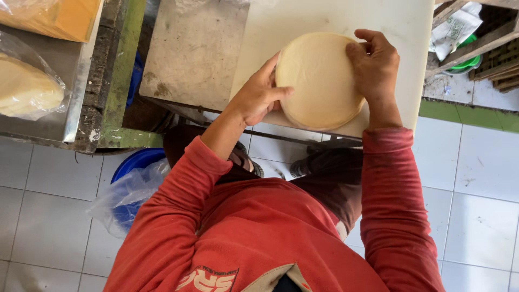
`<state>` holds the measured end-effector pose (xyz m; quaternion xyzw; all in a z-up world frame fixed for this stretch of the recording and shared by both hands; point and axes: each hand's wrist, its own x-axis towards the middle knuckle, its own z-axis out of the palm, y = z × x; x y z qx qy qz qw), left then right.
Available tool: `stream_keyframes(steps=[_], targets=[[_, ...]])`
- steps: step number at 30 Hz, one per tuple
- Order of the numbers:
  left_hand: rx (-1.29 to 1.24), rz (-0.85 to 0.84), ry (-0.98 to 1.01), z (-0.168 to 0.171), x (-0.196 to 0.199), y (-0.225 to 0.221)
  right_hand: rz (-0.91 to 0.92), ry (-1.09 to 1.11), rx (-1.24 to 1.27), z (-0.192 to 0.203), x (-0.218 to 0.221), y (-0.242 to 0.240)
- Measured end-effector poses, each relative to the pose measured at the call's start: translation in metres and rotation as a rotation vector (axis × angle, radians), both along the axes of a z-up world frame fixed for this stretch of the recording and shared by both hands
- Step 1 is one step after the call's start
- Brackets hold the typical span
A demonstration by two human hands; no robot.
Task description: The person separates thin circular wrappers by hand, peeling them apart one at a time and placing them in stacks on a white surface.
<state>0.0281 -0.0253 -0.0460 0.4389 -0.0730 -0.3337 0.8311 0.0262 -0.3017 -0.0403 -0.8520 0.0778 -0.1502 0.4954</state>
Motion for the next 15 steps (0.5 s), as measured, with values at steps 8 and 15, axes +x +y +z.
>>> stream_keyframes(steps=[8,15], targets=[[0.027,0.047,-0.019,0.002,-0.012,0.006,0.001,-0.514,-0.54,0.004,-0.018,0.015],[0.047,0.076,-0.127,-0.009,-0.013,0.006,0.464,-0.219,-0.136,0.025,-0.079,0.07]])
